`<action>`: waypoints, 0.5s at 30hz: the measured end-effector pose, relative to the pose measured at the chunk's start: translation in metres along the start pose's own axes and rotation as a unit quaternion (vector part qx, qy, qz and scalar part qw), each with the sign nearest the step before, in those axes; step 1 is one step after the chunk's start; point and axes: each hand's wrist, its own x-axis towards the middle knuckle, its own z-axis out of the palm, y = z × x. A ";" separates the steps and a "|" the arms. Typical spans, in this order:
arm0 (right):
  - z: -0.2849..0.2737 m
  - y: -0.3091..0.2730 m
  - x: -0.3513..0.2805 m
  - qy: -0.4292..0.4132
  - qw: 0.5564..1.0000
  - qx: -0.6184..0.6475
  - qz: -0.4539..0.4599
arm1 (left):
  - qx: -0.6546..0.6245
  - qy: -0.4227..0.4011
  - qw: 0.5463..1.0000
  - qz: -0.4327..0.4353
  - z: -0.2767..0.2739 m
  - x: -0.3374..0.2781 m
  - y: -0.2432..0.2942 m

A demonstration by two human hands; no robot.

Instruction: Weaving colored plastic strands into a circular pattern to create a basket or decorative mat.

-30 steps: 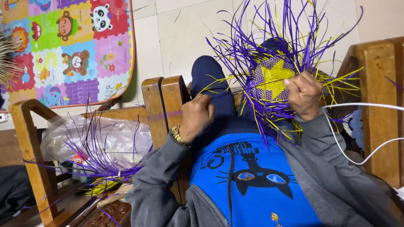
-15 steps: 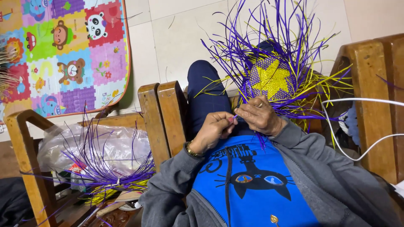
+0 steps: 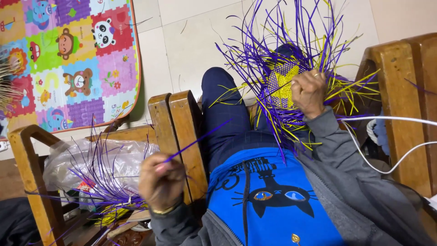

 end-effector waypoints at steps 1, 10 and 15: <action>-0.001 0.005 0.000 -0.001 1.000 0.001 0.002 | 0.001 0.001 1.000 -0.001 0.000 0.003 0.011; -0.036 -0.066 0.022 0.050 0.976 0.209 -0.019 | 0.411 0.084 0.906 0.057 -0.005 0.041 -0.074; -0.048 -0.132 0.026 0.007 0.936 0.279 -0.214 | 0.569 -0.170 0.800 0.083 -0.004 0.051 -0.166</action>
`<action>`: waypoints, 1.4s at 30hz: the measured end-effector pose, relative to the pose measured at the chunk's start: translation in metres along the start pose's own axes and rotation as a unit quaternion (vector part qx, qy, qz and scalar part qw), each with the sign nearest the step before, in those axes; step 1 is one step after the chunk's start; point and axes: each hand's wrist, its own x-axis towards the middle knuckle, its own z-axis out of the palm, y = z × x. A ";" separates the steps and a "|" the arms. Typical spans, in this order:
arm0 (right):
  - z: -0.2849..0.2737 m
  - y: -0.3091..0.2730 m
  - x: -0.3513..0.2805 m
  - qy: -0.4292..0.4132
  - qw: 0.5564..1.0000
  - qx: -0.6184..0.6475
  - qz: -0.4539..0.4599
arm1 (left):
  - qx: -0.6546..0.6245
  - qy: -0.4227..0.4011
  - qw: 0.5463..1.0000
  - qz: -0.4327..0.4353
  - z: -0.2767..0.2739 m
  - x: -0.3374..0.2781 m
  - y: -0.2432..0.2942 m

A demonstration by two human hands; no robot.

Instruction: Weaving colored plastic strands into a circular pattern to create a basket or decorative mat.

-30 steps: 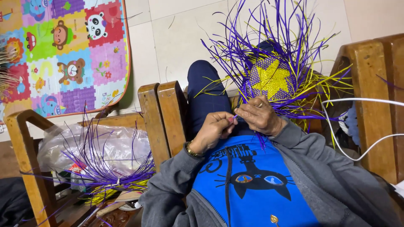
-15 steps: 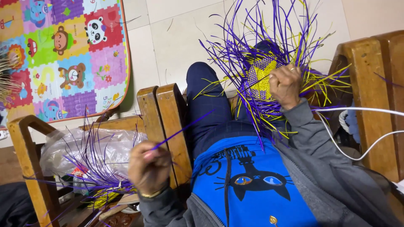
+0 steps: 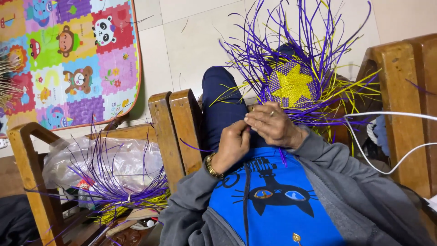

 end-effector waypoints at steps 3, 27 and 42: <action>-0.003 0.010 -0.010 -0.018 1.000 0.012 0.002 | -0.047 0.007 0.999 0.006 -0.002 0.008 0.017; -0.010 0.046 -0.010 0.126 0.678 0.550 0.471 | -0.704 0.108 0.699 -0.059 -0.071 0.110 0.015; 0.012 0.036 -0.027 0.037 0.609 0.583 0.536 | -0.667 0.152 0.727 -0.053 -0.052 0.148 -0.006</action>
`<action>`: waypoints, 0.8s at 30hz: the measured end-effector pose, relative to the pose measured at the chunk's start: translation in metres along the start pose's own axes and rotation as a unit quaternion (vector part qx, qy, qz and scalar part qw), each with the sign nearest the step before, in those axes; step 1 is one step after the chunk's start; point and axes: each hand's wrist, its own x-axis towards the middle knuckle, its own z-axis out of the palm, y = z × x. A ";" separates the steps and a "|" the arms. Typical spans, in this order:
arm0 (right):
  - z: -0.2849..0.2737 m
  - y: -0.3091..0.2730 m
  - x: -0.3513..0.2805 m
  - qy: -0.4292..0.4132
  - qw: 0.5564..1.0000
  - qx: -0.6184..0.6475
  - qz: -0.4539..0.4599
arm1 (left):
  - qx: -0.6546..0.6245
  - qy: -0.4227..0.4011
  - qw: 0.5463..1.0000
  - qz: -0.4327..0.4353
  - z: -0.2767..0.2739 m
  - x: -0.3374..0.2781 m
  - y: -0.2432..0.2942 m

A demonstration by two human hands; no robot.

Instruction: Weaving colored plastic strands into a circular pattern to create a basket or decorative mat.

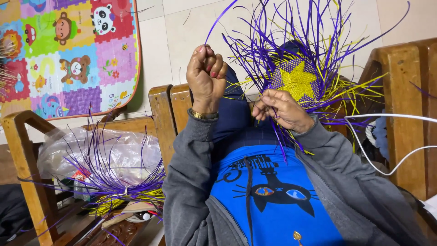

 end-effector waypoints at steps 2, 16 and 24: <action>0.003 -0.003 -0.005 -0.006 1.000 0.009 0.019 | 0.005 0.006 1.000 -0.002 -0.004 0.000 0.002; -0.048 -0.023 -0.014 0.068 0.971 -0.194 -0.125 | -0.004 -0.008 1.000 -0.004 0.010 -0.040 0.070; -0.030 -0.040 -0.023 0.140 0.607 -0.659 -0.421 | 0.584 -0.161 0.794 0.043 -0.019 -0.091 0.009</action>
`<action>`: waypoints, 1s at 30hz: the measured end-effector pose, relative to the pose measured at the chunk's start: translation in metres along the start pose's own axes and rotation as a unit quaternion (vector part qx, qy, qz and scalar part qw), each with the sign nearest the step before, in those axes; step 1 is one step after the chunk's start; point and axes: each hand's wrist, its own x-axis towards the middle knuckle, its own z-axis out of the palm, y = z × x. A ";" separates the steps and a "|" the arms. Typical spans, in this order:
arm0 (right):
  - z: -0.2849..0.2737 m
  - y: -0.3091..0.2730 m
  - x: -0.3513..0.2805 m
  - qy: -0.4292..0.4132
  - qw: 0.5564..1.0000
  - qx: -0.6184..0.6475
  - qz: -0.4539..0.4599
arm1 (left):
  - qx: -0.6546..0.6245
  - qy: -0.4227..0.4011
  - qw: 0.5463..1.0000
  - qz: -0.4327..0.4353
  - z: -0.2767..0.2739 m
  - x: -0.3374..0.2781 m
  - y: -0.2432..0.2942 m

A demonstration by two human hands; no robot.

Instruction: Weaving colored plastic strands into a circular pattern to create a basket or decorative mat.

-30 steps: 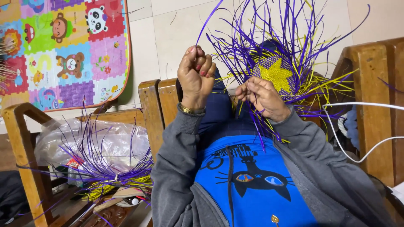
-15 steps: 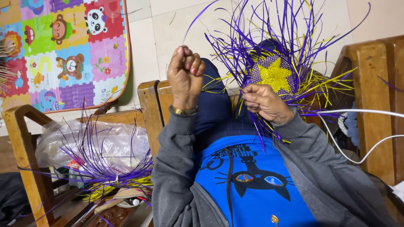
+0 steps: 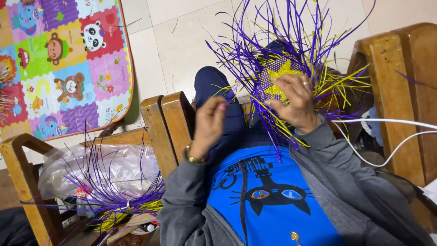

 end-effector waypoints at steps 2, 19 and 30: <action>-0.002 -0.023 0.001 0.017 0.998 0.023 -0.053 | 0.051 -0.019 0.998 0.010 0.029 -0.015 -0.016; 0.015 -0.055 -0.028 -0.084 0.974 -0.116 -0.177 | 0.331 -0.020 0.910 0.250 0.058 -0.039 -0.024; 0.031 -0.055 -0.024 -0.113 0.982 0.111 -0.103 | 0.216 0.126 0.953 0.172 0.058 -0.044 -0.029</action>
